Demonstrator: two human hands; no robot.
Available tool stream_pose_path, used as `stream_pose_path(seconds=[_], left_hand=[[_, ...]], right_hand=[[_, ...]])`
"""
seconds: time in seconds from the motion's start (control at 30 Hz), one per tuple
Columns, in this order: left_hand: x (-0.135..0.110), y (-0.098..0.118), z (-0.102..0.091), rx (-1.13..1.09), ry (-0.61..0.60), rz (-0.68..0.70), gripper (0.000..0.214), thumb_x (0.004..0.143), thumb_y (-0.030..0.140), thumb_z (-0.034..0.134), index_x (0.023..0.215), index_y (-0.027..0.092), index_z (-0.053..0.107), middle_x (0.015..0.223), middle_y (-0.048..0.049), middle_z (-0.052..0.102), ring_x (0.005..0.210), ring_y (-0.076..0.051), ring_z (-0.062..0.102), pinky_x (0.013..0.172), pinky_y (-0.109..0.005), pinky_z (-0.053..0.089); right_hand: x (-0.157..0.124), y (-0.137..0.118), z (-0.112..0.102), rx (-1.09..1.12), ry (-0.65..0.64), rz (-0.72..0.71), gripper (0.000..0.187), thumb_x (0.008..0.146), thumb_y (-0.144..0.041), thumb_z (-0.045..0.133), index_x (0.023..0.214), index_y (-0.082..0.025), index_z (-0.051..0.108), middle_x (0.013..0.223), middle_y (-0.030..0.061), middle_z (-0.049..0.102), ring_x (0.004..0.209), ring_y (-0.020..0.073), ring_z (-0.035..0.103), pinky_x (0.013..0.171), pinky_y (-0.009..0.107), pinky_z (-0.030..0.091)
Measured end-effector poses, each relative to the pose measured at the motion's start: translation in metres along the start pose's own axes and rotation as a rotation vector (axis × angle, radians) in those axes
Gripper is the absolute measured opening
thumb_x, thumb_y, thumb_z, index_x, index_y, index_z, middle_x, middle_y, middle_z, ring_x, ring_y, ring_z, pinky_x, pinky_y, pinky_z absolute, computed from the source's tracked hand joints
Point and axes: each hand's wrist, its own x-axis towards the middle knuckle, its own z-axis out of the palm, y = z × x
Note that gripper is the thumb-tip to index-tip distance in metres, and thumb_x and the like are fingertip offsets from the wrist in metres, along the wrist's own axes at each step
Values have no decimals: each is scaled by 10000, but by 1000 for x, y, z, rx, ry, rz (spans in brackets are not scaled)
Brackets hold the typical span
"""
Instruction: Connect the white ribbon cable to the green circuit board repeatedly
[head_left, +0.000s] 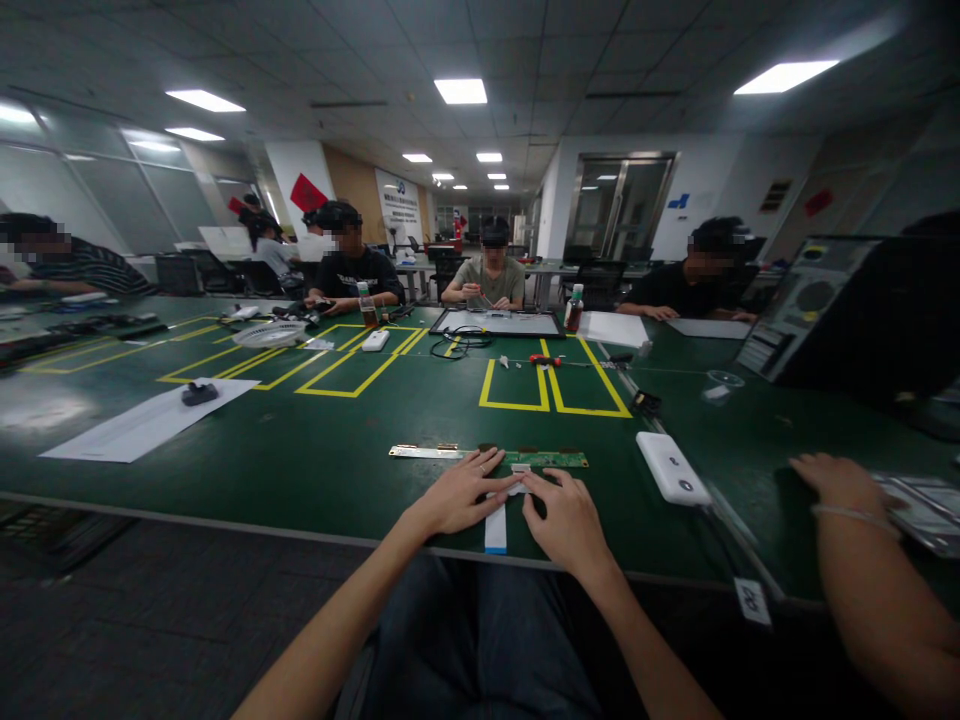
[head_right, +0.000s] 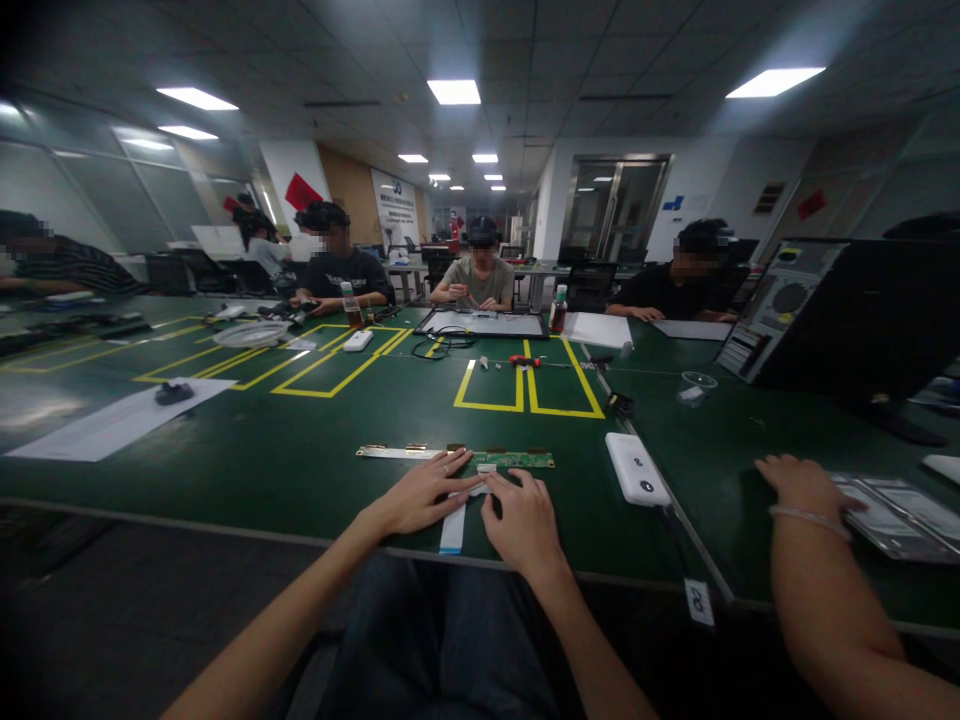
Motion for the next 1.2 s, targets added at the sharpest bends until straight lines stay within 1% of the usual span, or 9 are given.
stream_pose_path(seconds=[0.1,0.27,0.4,0.47,0.6,0.83,0.97,1.1,1.2], left_hand=[[-1,1,0,-17,16,2,538,1084,501,384,1613,427,317,1728,1,164,1595,-292,208,1283,-540,231],[-1,3,-3,-5,58,44,515,1093,447,393,1604,403,343,1742,10,68,1615,-292,84,1295,-551,162],[-1,5,-6,2,37,74,499,1095,430,394,1592,405,370,1739,14,96,1616,-272,89,1302,-537,136],[-1,5,-6,-1,10,79,500,1094,441,388,1593,404,369,1734,8,128,1612,-273,120,1299,-538,142],[1,5,-5,-5,-50,54,533,1080,522,384,1599,399,359,1715,-9,238,1590,-269,232,1289,-540,173],[2,10,-7,-20,-27,-36,507,1085,545,337,1566,417,432,1688,6,326,1579,-231,275,1287,-498,207],[-1,6,-2,18,13,-129,499,1085,538,337,1554,417,456,1678,3,351,1571,-247,300,1280,-512,221],[-7,-9,1,69,36,-270,519,1085,551,310,1566,406,442,1681,-14,342,1572,-266,296,1269,-527,237],[-22,-32,-5,102,40,-377,537,1075,582,308,1565,408,444,1675,-10,355,1572,-269,296,1265,-519,250]], right_hand=[[0,1,1,2,24,6,422,967,-222,533,1363,-270,670,1369,36,687,1284,250,561,1075,387,426],[-2,2,2,14,78,15,388,967,-206,529,1314,-257,697,1337,35,705,1265,221,577,1077,347,427],[-4,3,3,-37,182,179,319,978,-241,521,1198,-198,748,1206,88,749,1181,230,626,1019,333,447],[-4,3,3,-75,199,242,304,973,-263,536,1169,-189,758,1165,106,755,1150,240,643,984,340,450],[-3,3,2,-99,192,254,274,968,-271,548,1119,-207,768,1150,93,762,1147,237,649,963,340,432],[-3,2,3,-95,193,236,278,965,-258,542,1120,-208,767,1175,77,763,1147,229,642,956,340,425],[-4,3,4,-92,192,234,291,961,-255,541,1142,-207,764,1199,76,758,1155,229,640,966,346,428],[-4,2,3,-88,185,243,293,958,-257,546,1146,-209,766,1203,78,759,1160,232,643,973,353,437],[-4,2,2,-84,175,247,290,955,-260,555,1144,-214,771,1208,82,757,1160,231,645,976,349,442]])
